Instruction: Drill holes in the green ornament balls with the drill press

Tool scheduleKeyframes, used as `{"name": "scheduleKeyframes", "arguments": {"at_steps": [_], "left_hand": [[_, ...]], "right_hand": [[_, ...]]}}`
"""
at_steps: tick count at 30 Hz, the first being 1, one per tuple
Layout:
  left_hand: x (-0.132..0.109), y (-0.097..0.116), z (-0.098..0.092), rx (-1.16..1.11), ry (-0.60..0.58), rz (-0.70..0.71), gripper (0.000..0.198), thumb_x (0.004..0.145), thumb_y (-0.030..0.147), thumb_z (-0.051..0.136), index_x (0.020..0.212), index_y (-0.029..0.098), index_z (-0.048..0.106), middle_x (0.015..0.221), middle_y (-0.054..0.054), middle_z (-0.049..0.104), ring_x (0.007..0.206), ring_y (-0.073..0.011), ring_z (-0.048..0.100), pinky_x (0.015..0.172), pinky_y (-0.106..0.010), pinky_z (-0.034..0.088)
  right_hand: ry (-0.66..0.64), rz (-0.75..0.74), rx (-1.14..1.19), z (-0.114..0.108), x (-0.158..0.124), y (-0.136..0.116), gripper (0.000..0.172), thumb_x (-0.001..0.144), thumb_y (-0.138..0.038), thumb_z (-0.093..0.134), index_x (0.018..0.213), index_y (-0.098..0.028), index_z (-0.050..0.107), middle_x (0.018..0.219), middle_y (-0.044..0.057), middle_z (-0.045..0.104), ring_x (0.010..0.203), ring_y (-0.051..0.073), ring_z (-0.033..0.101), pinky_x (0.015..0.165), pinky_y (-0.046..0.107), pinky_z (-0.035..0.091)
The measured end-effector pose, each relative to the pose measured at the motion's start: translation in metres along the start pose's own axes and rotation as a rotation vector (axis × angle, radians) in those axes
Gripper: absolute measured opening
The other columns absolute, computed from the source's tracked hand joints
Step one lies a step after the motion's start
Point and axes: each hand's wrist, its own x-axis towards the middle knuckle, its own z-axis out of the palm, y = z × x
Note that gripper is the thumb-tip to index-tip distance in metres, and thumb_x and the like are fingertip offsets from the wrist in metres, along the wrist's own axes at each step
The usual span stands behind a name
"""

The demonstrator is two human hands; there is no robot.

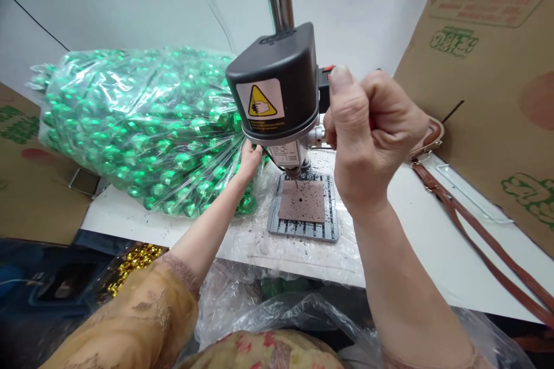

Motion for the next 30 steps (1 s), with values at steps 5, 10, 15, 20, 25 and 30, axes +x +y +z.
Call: {"name": "scheduleKeyframes", "arguments": {"at_steps": [5, 10, 15, 20, 25, 30], "left_hand": [[-0.059, 0.026, -0.028, -0.373, -0.009, -0.239, 0.036, 0.087, 0.041, 0.07, 0.119, 0.026, 0.062, 0.099, -0.002, 0.067, 0.077, -0.013, 0.065, 0.069, -0.025, 0.055], [-0.109, 0.045, -0.04, -0.298, -0.12, -0.302, 0.07, 0.068, 0.042, 0.091, 0.126, 0.024, 0.058, 0.085, 0.001, 0.066, 0.061, -0.0088, 0.06, 0.056, -0.021, 0.045], [-0.128, 0.042, -0.036, -0.085, -0.21, -0.237, 0.056, 0.078, 0.051, 0.082, 0.121, 0.021, 0.064, 0.094, -0.003, 0.069, 0.075, -0.0121, 0.063, 0.063, -0.022, 0.048], [-0.131, 0.033, -0.023, -0.248, -0.314, -0.367, 0.055, 0.086, 0.063, 0.07, 0.125, 0.025, 0.06, 0.098, -0.004, 0.069, 0.069, -0.0133, 0.066, 0.058, -0.025, 0.051], [-0.131, 0.026, -0.011, -0.282, -0.376, -0.446, 0.065, 0.077, 0.052, 0.083, 0.128, 0.024, 0.056, 0.097, -0.004, 0.071, 0.071, -0.0154, 0.071, 0.065, -0.029, 0.059], [-0.13, 0.02, -0.005, -0.117, -0.374, -0.37, 0.072, 0.072, 0.053, 0.086, 0.129, 0.02, 0.058, 0.086, -0.001, 0.07, 0.048, -0.0072, 0.058, 0.04, -0.019, 0.039]], "right_hand": [[-0.022, 0.008, 0.043, 0.0, -0.001, 0.0, 0.042, 0.093, -0.02, 0.062, 0.058, -0.023, 0.039, 0.047, -0.008, 0.037, 0.04, 0.008, 0.035, 0.042, 0.031, 0.025], [-0.002, -0.003, 0.1, 0.001, 0.0, 0.002, 0.044, 0.091, -0.025, 0.068, 0.058, -0.023, 0.039, 0.045, -0.009, 0.039, 0.037, 0.007, 0.033, 0.04, 0.031, 0.022], [-0.006, -0.005, 0.094, 0.001, -0.001, 0.0, 0.042, 0.093, -0.02, 0.063, 0.058, -0.022, 0.039, 0.046, -0.009, 0.04, 0.039, 0.006, 0.034, 0.043, 0.029, 0.024], [-0.025, -0.008, 0.042, 0.0, -0.002, -0.001, 0.047, 0.092, -0.031, 0.068, 0.058, -0.022, 0.037, 0.047, -0.008, 0.039, 0.04, 0.007, 0.036, 0.044, 0.029, 0.026], [-0.049, 0.009, -0.02, -0.001, -0.003, -0.002, 0.048, 0.094, -0.042, 0.064, 0.06, -0.023, 0.035, 0.05, -0.008, 0.038, 0.042, 0.005, 0.036, 0.048, 0.027, 0.032], [-0.058, 0.001, -0.01, -0.001, -0.004, -0.005, 0.047, 0.096, -0.034, 0.062, 0.06, -0.022, 0.036, 0.051, -0.009, 0.037, 0.043, 0.003, 0.039, 0.047, 0.024, 0.033]]}}
